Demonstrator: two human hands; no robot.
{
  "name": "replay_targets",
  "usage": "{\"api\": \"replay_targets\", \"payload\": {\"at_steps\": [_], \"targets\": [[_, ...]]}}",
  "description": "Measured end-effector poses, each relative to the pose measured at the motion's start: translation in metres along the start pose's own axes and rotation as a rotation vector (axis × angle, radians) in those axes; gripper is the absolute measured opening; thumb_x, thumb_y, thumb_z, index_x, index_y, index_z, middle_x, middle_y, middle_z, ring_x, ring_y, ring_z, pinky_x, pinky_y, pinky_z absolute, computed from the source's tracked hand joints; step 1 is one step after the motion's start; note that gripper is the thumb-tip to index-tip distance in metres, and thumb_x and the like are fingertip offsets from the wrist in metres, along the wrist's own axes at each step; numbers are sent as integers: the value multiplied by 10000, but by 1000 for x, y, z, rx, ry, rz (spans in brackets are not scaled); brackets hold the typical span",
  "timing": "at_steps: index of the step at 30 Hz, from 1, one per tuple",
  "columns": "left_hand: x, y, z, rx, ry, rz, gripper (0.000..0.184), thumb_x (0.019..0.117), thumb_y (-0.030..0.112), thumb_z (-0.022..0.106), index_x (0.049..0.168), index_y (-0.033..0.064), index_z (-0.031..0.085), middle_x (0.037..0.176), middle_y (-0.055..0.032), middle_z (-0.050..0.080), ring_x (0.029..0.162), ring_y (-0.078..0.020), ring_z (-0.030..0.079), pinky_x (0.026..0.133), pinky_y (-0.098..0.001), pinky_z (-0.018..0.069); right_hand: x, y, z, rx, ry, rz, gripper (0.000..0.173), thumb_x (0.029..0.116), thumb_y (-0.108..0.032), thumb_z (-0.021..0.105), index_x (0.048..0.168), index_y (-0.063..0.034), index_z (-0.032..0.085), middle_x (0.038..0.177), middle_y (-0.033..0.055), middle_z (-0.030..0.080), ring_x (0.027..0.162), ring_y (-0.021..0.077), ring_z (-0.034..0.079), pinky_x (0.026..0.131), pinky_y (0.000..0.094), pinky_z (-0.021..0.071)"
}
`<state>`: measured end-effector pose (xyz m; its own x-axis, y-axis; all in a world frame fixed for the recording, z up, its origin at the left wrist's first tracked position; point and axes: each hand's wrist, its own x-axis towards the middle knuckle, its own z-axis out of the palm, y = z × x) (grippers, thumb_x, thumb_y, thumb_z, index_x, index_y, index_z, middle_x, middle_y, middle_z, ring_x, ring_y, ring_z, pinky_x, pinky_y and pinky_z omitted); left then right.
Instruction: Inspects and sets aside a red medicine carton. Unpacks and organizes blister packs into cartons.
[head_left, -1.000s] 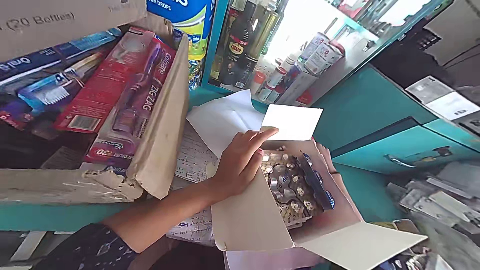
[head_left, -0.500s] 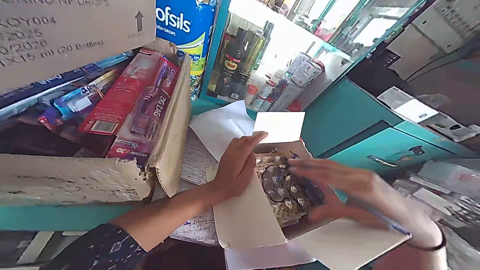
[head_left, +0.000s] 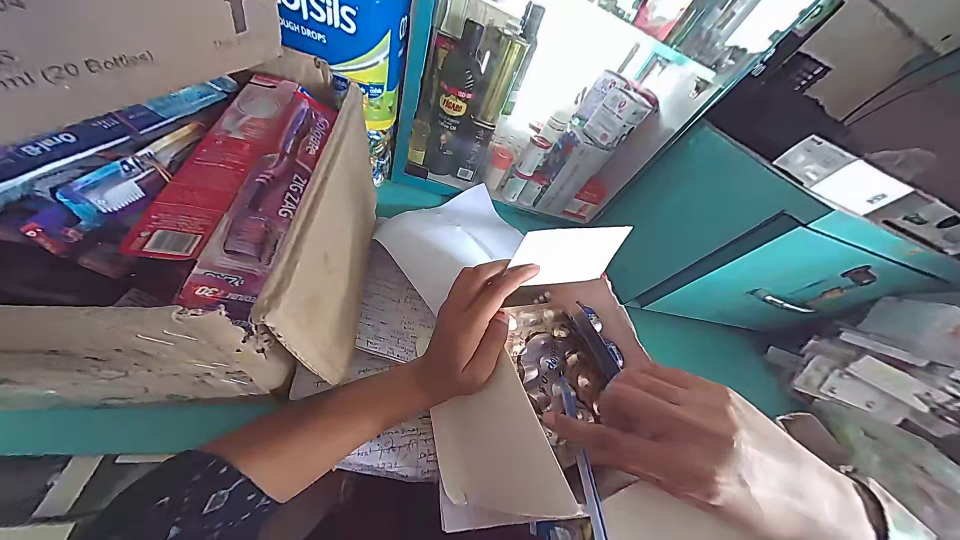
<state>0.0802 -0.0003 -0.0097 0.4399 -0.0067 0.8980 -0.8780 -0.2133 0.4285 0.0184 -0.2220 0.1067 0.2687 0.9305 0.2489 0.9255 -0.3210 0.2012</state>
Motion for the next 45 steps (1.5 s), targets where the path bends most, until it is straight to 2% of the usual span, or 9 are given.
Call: {"api": "replay_targets", "payload": {"at_steps": [12, 17, 21, 23, 27, 29, 33, 38, 45], "targets": [[-3, 2, 1, 43, 26, -38, 423, 1029, 133, 355, 1319, -34, 614, 1281, -186, 609, 1195, -186, 549, 1040, -267, 416, -19, 9, -2, 158, 182, -60, 154, 1052, -155, 562, 1097, -86, 692, 788, 40, 694, 789, 159, 682, 847, 264, 546], [-2, 0, -3, 52, 3, -71, 422, 1050, 162, 359, 1364, 12, 597, 1278, -133, 598, 1174, -122, 537, 1020, -227, 415, -66, 30, -37, -16, 443, 429, 226, 1051, -328, 581, 1031, -123, 672, 880, 9, 654, 843, 37, 630, 787, 174, 509], [-4, 0, -3, 88, 23, -76, 422, 1043, 158, 354, 1355, 26, 605, 1299, -105, 596, 1204, -92, 521, 1044, -207, 388, -110, 79, -18, -167, 177, 1002, 424, 1022, -359, 553, 973, 33, 706, 723, 184, 657, 609, 306, 623, 569, 518, 478], [-4, -2, -2, 89, 28, -76, 420, 1042, 159, 351, 1343, 28, 612, 1308, -99, 594, 1212, -85, 519, 1049, -205, 386, -120, 101, 11, -11, -118, 1228, 397, 1023, -334, 593, 1058, 40, 724, 818, 279, 690, 757, 507, 671, 660, 730, 464], [-5, -1, -2, 89, 23, -82, 426, 1046, 174, 339, 1338, 17, 607, 1310, -92, 597, 1208, -78, 518, 1043, -200, 382, -121, 126, 54, 106, -384, 1409, 396, 1036, -327, 606, 1167, 33, 706, 981, 325, 688, 964, 555, 641, 799, 747, 419], [-4, -2, -3, 94, 14, -83, 426, 1050, 177, 338, 1341, 19, 605, 1307, -88, 599, 1199, -82, 519, 1040, -203, 388, -114, 119, 46, 58, -138, 1260, 391, 1026, -315, 616, 1187, 29, 709, 900, 300, 703, 851, 538, 672, 727, 739, 461], [-2, 0, -5, 99, -13, -89, 415, 1065, 188, 336, 1341, 26, 600, 1312, -85, 608, 1221, -99, 521, 1057, -230, 391, -65, 77, -11, 162, 232, 675, 358, 1030, -358, 553, 1155, -70, 724, 955, 56, 722, 825, 98, 674, 714, 285, 565], [1, 1, -7, 87, -44, -85, 409, 1044, 147, 358, 1329, -18, 601, 1271, -134, 607, 1198, -132, 533, 1045, -240, 410, -3, 46, -29, 142, -164, -50, 671, 998, -590, 443, 1390, -57, 556, 1453, 153, 576, 1337, 306, 560, 1050, 369, 484], [5, 4, -7, 67, -62, -89, 413, 1009, 107, 373, 1300, -69, 608, 1258, -177, 615, 1190, -168, 544, 1049, -263, 409, 1, 37, -4, 171, -233, 21, 750, 931, -572, 510, 1377, 29, 557, 1454, 265, 547, 1291, 424, 592, 978, 499, 538]]}}
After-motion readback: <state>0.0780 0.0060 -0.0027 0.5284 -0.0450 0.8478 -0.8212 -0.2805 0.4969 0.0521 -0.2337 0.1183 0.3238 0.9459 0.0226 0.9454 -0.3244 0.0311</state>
